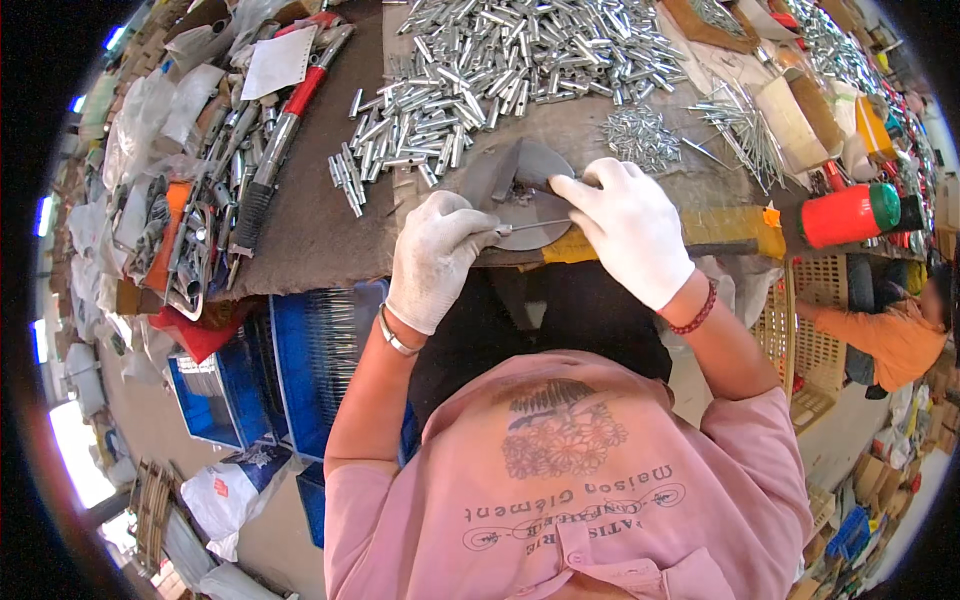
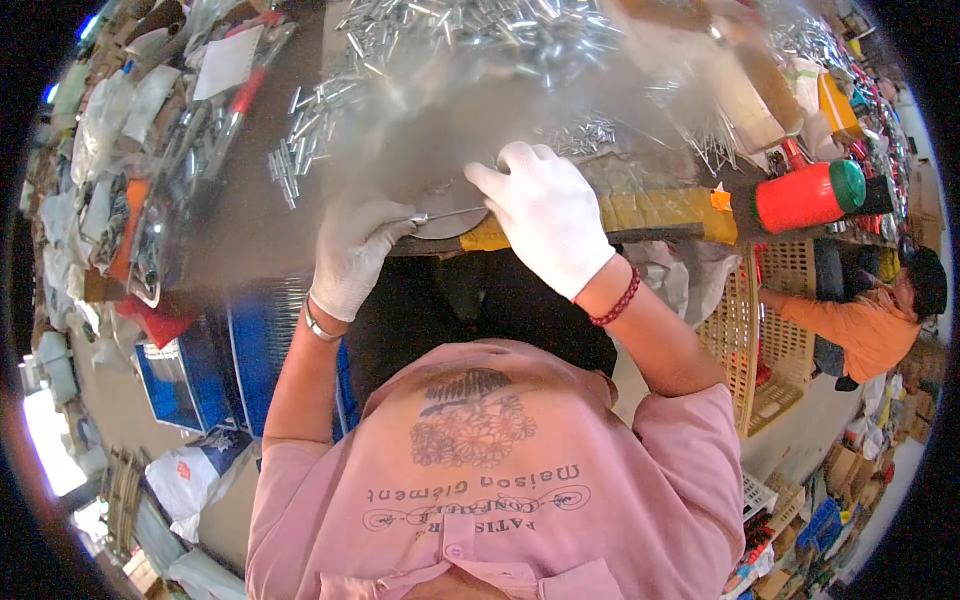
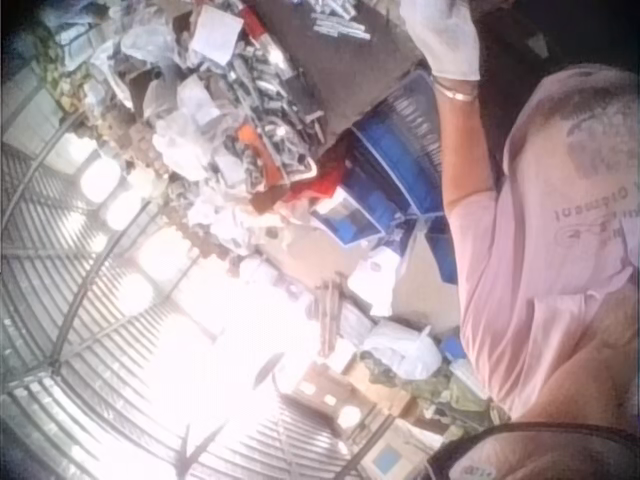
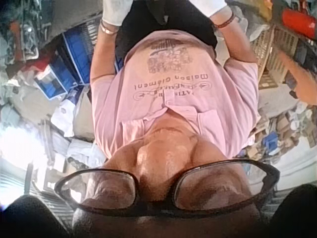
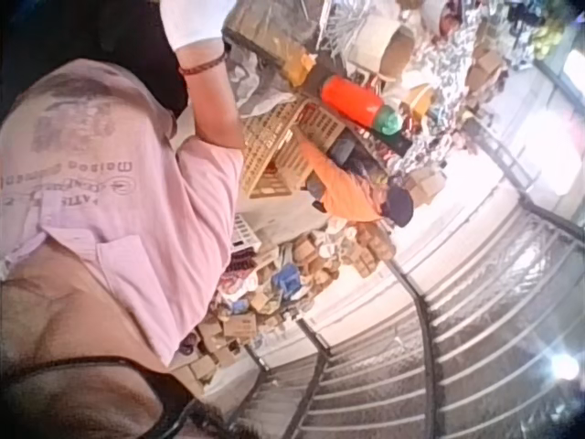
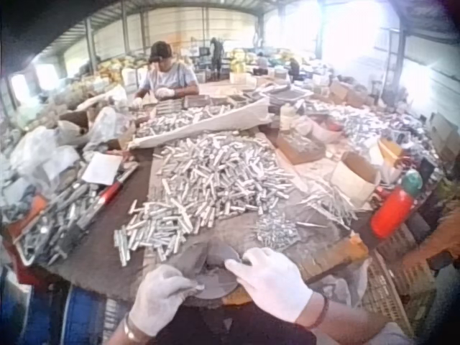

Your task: Assembling small metal pins or components using a hammer and a metal jig on a workbench.

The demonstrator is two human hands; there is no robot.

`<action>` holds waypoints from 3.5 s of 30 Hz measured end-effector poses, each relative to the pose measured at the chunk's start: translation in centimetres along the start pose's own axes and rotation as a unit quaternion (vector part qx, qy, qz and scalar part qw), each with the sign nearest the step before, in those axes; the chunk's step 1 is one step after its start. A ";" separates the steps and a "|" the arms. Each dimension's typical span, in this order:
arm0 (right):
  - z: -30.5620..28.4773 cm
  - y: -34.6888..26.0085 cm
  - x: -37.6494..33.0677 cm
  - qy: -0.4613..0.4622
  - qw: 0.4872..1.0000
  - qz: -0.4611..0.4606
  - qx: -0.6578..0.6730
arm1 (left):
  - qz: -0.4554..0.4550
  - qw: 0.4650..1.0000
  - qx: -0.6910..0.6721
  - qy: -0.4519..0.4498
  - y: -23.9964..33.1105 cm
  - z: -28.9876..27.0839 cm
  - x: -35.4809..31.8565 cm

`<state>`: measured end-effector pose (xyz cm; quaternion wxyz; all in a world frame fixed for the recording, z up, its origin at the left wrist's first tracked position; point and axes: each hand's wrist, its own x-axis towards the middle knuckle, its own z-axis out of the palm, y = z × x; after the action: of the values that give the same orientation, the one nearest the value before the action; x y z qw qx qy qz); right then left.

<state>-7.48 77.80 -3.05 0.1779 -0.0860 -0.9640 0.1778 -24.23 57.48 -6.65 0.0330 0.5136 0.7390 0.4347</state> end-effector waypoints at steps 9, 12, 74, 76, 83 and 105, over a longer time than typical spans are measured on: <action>1.6 -3.1 -2.9 -0.150 0.962 0.126 0.192 | -0.026 0.998 0.052 0.028 1.3 0.1 -1.0; 1.9 -3.5 -3.0 -0.216 0.895 0.206 0.332 | -0.095 0.990 0.022 0.098 3.2 1.6 -3.2; 1.2 -2.7 -2.0 -0.094 0.792 0.289 0.529 | -0.238 0.944 0.151 0.172 -5.3 -9.3 -2.8; -0.1 -2.1 -2.9 -0.109 0.804 0.279 0.513 | -0.258 0.942 0.186 0.111 -5.1 -7.9 0.2; -4.1 0.9 -4.8 -0.093 0.861 0.254 0.431 | -0.206 0.967 0.100 0.113 -8.0 -8.4 -1.3; -2.0 2.6 -0.8 0.049 0.996 -0.001 0.075 | 0.020 0.992 0.103 -0.064 2.2 -1.6 2.0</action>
<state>-5.78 80.63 -2.55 0.2313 -0.0805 -0.9382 0.2446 -24.41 58.31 -3.36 0.0184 0.5556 0.7657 0.3235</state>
